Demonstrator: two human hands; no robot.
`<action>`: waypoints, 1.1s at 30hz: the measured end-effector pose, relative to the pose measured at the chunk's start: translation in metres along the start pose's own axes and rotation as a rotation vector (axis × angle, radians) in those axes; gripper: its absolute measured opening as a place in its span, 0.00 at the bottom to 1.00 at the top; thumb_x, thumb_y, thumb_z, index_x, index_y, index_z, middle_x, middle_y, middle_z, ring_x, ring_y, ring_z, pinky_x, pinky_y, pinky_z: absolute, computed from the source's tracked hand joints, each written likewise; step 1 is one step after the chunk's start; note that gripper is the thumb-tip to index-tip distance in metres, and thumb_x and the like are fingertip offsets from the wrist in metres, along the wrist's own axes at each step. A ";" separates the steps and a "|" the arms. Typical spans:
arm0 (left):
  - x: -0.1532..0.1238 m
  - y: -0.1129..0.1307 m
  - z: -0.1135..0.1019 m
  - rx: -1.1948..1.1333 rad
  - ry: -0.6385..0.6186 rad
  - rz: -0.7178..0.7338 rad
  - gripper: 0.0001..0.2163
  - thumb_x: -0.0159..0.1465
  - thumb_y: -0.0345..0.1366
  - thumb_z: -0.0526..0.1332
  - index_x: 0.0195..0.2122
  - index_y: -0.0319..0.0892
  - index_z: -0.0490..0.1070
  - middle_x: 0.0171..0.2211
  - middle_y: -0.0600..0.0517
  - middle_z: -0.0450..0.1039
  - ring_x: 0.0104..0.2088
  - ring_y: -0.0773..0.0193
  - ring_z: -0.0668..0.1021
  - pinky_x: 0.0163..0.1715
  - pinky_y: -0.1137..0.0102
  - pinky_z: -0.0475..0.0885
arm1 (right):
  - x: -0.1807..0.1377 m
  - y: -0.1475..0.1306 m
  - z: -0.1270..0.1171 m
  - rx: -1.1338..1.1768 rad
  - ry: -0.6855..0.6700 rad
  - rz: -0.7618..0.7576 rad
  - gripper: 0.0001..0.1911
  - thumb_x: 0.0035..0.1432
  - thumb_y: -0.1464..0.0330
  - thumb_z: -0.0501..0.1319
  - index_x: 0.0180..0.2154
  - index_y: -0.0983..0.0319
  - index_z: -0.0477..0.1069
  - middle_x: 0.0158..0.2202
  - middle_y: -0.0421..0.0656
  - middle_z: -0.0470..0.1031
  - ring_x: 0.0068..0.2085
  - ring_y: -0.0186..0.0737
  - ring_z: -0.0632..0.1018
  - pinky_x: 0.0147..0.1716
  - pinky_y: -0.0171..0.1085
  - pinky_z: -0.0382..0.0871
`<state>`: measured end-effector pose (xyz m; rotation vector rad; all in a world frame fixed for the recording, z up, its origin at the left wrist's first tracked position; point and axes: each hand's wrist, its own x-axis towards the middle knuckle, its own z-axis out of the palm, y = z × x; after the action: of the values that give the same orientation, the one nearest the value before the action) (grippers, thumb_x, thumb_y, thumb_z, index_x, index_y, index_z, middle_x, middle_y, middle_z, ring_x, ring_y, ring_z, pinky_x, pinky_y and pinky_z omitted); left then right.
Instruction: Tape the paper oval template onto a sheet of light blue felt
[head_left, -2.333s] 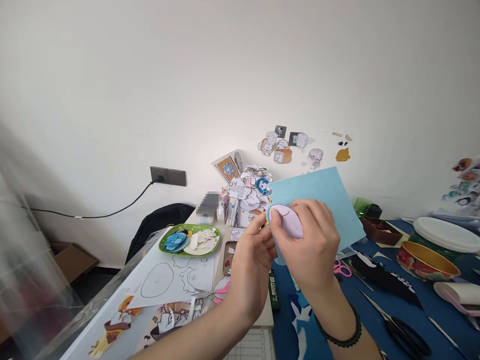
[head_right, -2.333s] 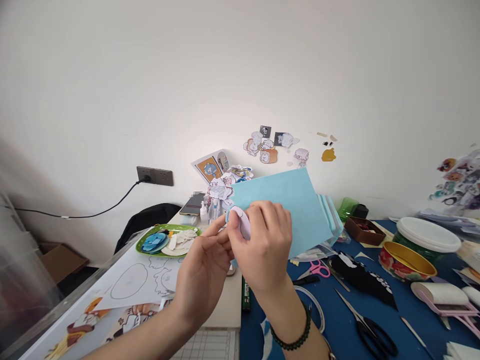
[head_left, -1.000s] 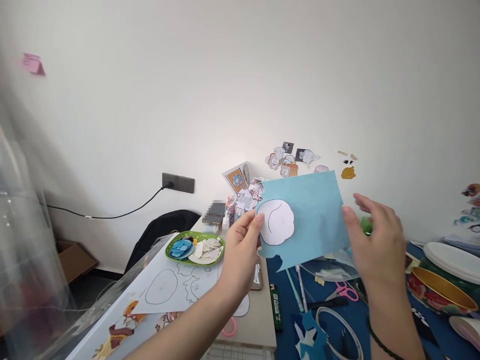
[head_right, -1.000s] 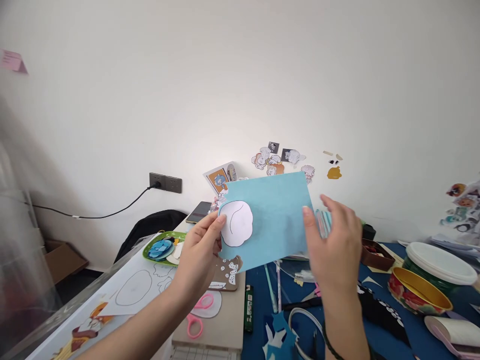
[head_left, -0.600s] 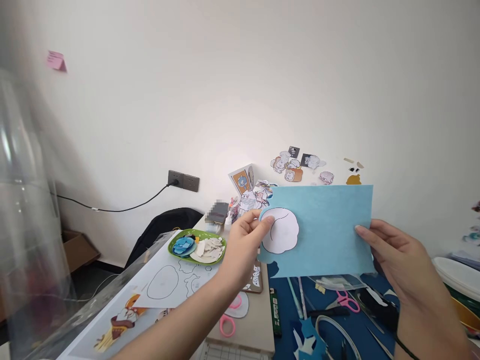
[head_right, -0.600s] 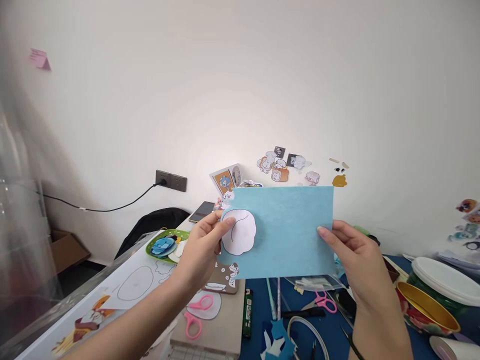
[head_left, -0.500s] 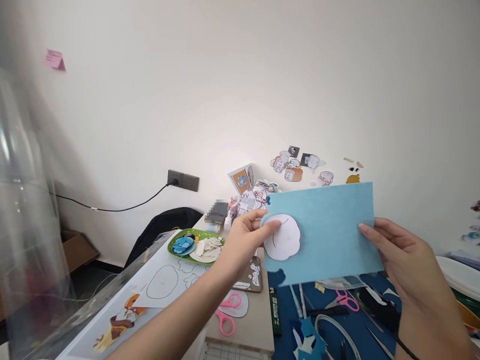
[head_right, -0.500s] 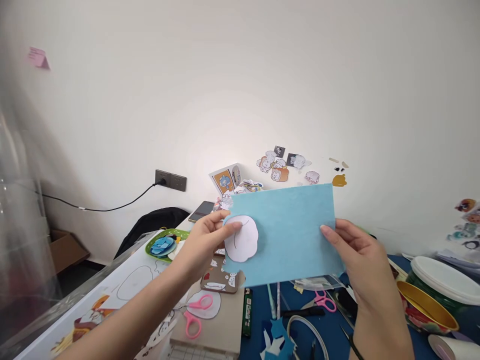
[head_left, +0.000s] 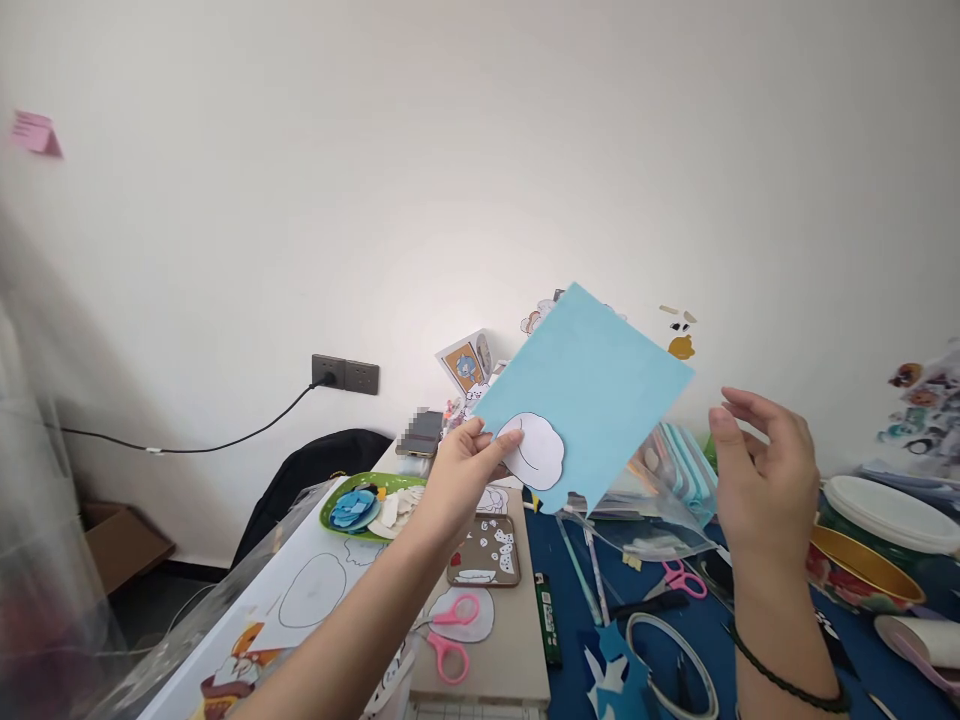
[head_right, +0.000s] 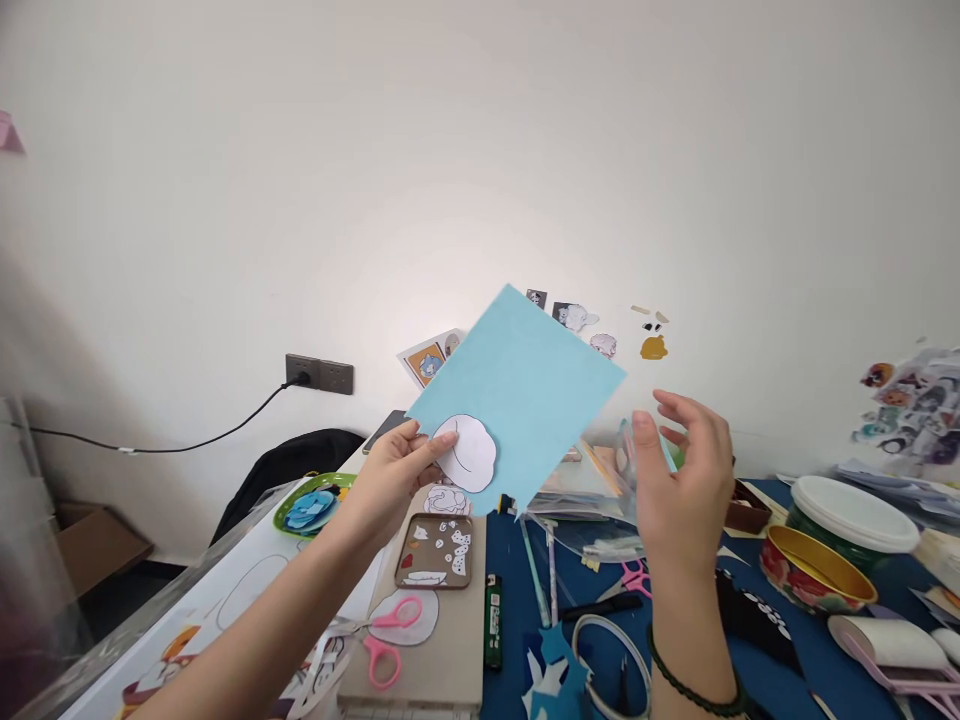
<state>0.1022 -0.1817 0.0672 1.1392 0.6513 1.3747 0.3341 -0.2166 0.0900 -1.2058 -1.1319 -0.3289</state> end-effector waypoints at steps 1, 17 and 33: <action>0.000 0.000 0.001 -0.035 0.022 0.007 0.14 0.54 0.39 0.69 0.34 0.39 0.65 0.26 0.53 0.75 0.28 0.67 0.76 0.30 0.72 0.72 | -0.001 0.001 0.001 0.018 0.001 0.002 0.17 0.59 0.58 0.58 0.48 0.58 0.70 0.50 0.47 0.70 0.49 0.47 0.73 0.46 0.47 0.70; -0.014 -0.013 0.021 -0.113 -0.031 0.126 0.18 0.58 0.38 0.65 0.49 0.41 0.67 0.44 0.44 0.76 0.42 0.59 0.78 0.36 0.70 0.73 | -0.030 -0.041 0.024 0.001 -0.466 -0.281 0.10 0.58 0.62 0.60 0.38 0.60 0.72 0.29 0.42 0.75 0.30 0.39 0.73 0.31 0.39 0.67; -0.026 0.030 0.000 -0.049 -0.249 -0.200 0.08 0.58 0.38 0.64 0.32 0.38 0.74 0.28 0.51 0.74 0.25 0.68 0.72 0.32 0.70 0.73 | -0.033 -0.052 0.008 0.114 -0.813 -0.423 0.07 0.60 0.68 0.59 0.28 0.59 0.68 0.30 0.41 0.74 0.33 0.40 0.73 0.33 0.40 0.64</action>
<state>0.0861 -0.2113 0.0875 1.1503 0.5333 1.0539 0.2778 -0.2412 0.0918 -1.0035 -2.0926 -0.0731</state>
